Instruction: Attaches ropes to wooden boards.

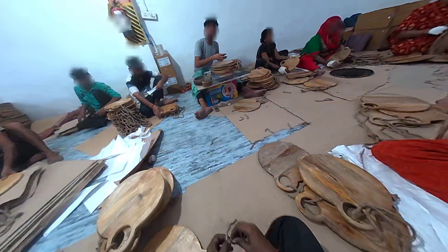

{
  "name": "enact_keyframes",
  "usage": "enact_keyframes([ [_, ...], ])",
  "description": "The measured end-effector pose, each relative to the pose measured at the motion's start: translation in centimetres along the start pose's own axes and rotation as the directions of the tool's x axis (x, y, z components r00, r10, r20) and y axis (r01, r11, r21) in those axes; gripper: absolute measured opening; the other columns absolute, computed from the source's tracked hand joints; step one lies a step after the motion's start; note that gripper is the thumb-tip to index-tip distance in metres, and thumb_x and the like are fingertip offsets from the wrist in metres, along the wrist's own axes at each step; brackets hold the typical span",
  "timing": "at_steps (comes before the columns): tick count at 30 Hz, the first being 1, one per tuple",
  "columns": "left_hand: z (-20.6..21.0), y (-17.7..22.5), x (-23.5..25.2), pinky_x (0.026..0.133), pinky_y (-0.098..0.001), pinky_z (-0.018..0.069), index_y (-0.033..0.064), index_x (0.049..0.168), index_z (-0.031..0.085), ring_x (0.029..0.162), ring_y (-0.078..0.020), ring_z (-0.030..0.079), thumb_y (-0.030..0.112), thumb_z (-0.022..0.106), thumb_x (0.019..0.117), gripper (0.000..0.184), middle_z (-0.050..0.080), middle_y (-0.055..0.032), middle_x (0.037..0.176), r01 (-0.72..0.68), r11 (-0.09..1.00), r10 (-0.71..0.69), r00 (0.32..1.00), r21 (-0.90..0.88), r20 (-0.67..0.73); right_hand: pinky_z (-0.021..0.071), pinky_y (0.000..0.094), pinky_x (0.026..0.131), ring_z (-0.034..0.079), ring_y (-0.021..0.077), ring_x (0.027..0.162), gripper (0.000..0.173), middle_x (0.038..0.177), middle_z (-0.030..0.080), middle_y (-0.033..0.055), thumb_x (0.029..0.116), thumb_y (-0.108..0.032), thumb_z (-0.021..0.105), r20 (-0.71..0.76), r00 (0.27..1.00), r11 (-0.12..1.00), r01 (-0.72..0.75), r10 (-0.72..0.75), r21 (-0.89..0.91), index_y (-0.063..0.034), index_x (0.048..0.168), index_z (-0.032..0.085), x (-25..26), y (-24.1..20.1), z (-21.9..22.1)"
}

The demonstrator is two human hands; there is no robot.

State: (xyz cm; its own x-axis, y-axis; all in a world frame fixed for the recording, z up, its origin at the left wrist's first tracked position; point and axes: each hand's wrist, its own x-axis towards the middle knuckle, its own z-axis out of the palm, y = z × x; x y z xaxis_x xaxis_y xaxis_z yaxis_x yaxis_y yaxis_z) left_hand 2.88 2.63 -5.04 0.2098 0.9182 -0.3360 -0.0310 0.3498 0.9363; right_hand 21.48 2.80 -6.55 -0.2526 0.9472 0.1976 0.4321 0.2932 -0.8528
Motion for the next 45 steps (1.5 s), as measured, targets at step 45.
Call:
enact_keyframes([
  [45,3.1,-3.2,5.9,0.092,-0.0566,0.0536,0.0089,0.115,0.073,0.104,-0.0326,0.069,0.03,0.062,0.1023,0.027,0.073,-0.0142,0.109,0.341,0.629,-0.3,0.935,0.699,-0.187,0.052,0.0574,0.092,0.068,0.0362,0.106,0.019,0.108,0.072,0.0183,0.0924,-0.017,0.072,0.288,0.619,0.659,-0.53,0.731,-0.534,-0.0067,0.108,0.075,6.2,4.4,-0.5],
])
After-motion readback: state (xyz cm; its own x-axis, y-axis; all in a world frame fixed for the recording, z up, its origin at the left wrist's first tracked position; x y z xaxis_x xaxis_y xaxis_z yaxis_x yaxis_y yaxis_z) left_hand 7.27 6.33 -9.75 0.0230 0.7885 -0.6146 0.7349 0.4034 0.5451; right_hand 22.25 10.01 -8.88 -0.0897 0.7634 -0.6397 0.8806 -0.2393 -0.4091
